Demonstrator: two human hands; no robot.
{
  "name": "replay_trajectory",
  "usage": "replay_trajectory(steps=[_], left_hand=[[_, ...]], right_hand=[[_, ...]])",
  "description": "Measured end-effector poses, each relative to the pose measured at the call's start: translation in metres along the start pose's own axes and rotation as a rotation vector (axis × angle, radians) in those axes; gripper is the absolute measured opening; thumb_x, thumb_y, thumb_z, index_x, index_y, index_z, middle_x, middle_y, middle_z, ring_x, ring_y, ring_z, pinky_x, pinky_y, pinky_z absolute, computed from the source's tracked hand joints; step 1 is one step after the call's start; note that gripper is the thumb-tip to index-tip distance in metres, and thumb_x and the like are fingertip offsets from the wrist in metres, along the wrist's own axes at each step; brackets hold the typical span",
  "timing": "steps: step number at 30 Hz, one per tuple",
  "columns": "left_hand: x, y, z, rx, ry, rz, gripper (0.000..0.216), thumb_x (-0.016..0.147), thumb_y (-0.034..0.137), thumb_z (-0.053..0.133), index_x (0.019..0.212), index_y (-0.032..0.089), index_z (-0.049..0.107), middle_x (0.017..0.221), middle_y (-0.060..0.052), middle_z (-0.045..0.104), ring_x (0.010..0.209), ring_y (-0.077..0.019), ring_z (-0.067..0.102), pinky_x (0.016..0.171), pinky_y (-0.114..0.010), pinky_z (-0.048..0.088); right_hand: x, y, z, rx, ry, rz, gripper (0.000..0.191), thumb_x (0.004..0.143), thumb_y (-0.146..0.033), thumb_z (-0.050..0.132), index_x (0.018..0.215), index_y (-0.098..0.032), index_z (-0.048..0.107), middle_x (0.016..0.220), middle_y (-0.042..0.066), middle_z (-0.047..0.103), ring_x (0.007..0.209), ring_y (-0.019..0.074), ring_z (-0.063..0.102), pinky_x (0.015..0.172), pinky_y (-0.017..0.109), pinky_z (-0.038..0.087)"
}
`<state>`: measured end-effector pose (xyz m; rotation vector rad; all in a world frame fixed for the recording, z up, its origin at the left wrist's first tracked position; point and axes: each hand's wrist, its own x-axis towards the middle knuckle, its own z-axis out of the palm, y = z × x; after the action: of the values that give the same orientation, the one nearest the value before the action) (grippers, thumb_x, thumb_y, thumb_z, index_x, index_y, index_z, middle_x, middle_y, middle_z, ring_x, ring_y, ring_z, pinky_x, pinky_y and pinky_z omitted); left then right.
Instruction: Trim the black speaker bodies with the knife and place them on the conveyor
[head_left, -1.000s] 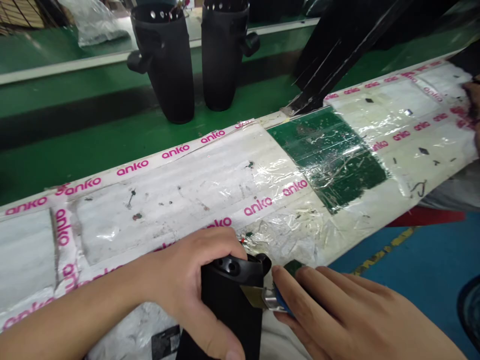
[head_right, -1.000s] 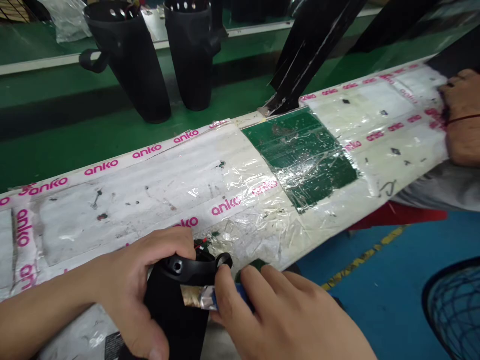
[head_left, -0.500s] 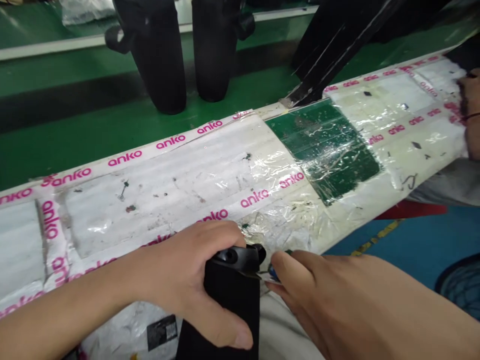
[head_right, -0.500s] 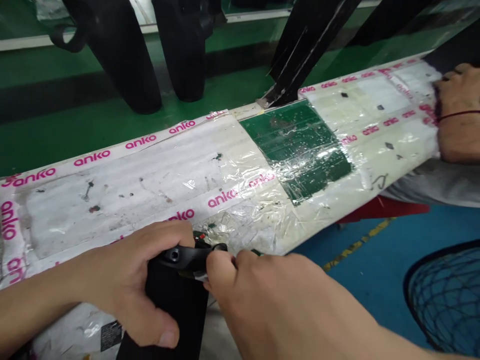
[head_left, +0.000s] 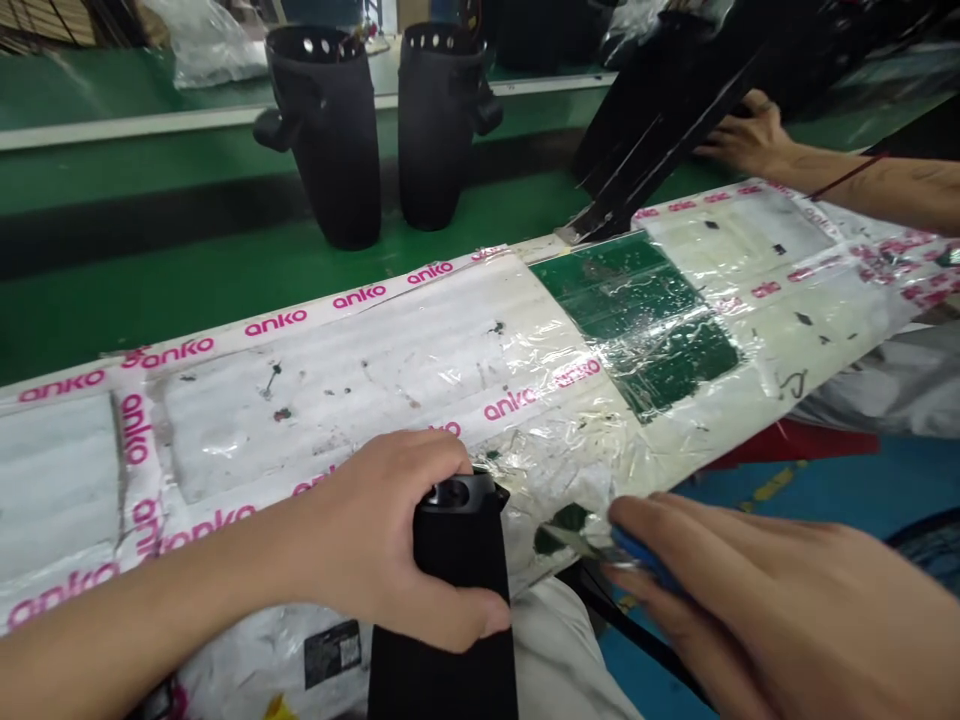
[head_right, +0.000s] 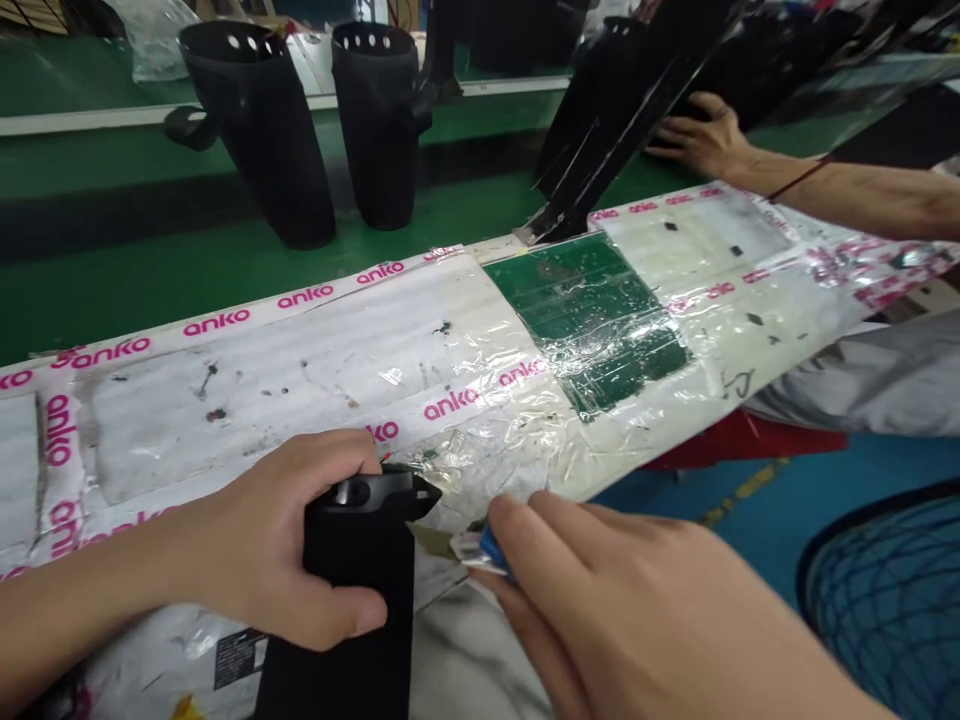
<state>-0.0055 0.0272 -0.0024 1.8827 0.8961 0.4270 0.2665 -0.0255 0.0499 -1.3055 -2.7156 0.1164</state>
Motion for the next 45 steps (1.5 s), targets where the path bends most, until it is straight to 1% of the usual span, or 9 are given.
replay_trajectory(steps=[5,9,13,25,28,34,39,42,45], left_hand=[[-0.004,0.017,0.006,0.104,0.096,-0.187,0.05,0.059,0.052,0.079,0.083,0.024,0.045,0.078,-0.002,0.056,0.07,-0.0233,0.054,0.054,-0.032,0.041],[-0.014,0.009,-0.014,-0.044,-0.12,-0.071,0.072,0.055,0.03,0.083,0.118,0.025,0.051,0.117,-0.007,0.061,0.105,-0.0312,0.06,0.085,-0.041,0.056],[-0.014,-0.015,-0.036,-0.095,-0.177,0.022,0.073,0.07,0.032,0.087,0.131,0.028,0.05,0.127,-0.008,0.055,0.116,-0.0306,0.056,0.101,-0.044,0.052],[-0.01,-0.024,-0.004,-0.341,-0.157,0.089,0.061,0.074,0.044,0.094,0.112,0.028,0.049,0.141,-0.01,0.045,0.142,-0.0357,0.04,0.109,-0.045,0.047],[-0.014,-0.02,-0.004,-0.364,-0.087,0.104,0.06,0.072,0.042,0.095,0.105,0.026,0.046,0.145,-0.011,0.039,0.142,-0.0351,0.038,0.108,-0.042,0.047],[-0.014,-0.019,-0.006,-0.4,-0.133,0.071,0.055,0.073,0.051,0.09,0.097,0.024,0.049,0.115,-0.005,0.063,0.097,-0.0226,0.06,0.081,-0.031,0.049],[-0.005,-0.022,-0.007,-0.431,-0.195,-0.022,0.055,0.069,0.053,0.091,0.1,0.023,0.056,0.108,-0.005,0.066,0.092,-0.0224,0.059,0.076,-0.03,0.047],[-0.002,-0.022,-0.008,-0.406,-0.219,-0.083,0.056,0.067,0.054,0.092,0.102,0.023,0.06,0.105,-0.004,0.066,0.091,-0.0225,0.06,0.075,-0.029,0.046],[-0.001,-0.021,-0.006,-0.365,-0.223,-0.099,0.059,0.066,0.057,0.093,0.103,0.024,0.062,0.105,-0.003,0.065,0.092,-0.0235,0.06,0.076,-0.031,0.047]], right_hand=[[0.015,-0.035,0.029,0.62,-0.04,0.27,0.013,0.111,-0.037,0.045,0.116,-0.028,0.054,0.082,-0.001,0.072,0.065,0.0198,0.072,0.05,0.029,0.052],[0.015,-0.05,0.054,1.212,-0.115,0.649,0.041,0.087,-0.058,0.079,0.104,-0.027,0.058,0.08,-0.002,0.062,0.067,0.0185,0.062,0.056,0.028,0.05],[0.0,-0.047,0.069,1.413,0.012,0.944,0.054,0.075,-0.063,0.088,0.103,-0.027,0.06,0.076,-0.005,0.053,0.068,0.0157,0.049,0.062,0.028,0.045],[-0.013,-0.045,0.075,1.757,0.044,1.018,0.05,0.081,-0.061,0.086,0.106,-0.027,0.058,0.075,-0.008,0.05,0.049,0.0048,0.033,0.05,0.022,0.033],[-0.008,-0.053,0.078,1.79,0.011,1.028,0.051,0.08,-0.061,0.086,0.104,-0.027,0.058,0.072,-0.009,0.05,0.046,0.0043,0.036,0.048,0.022,0.031],[-0.01,-0.059,0.074,1.767,-0.06,1.026,0.05,0.083,-0.065,0.083,0.104,-0.025,0.061,0.065,-0.009,0.049,0.049,0.0047,0.037,0.051,0.022,0.029],[-0.015,-0.06,0.072,1.652,-0.195,1.023,0.056,0.088,-0.073,0.072,0.117,-0.027,0.059,0.062,-0.009,0.046,0.055,0.0109,0.039,0.056,0.025,0.037],[-0.017,-0.056,0.069,1.373,-0.099,0.889,0.042,0.1,-0.064,0.059,0.124,-0.03,0.058,0.077,-0.002,0.061,0.068,0.0178,0.059,0.067,0.03,0.053],[-0.013,-0.043,0.057,0.799,-0.028,0.535,0.024,0.111,-0.045,0.045,0.125,-0.029,0.055,0.09,0.003,0.071,0.077,0.0217,0.07,0.062,0.03,0.055]])
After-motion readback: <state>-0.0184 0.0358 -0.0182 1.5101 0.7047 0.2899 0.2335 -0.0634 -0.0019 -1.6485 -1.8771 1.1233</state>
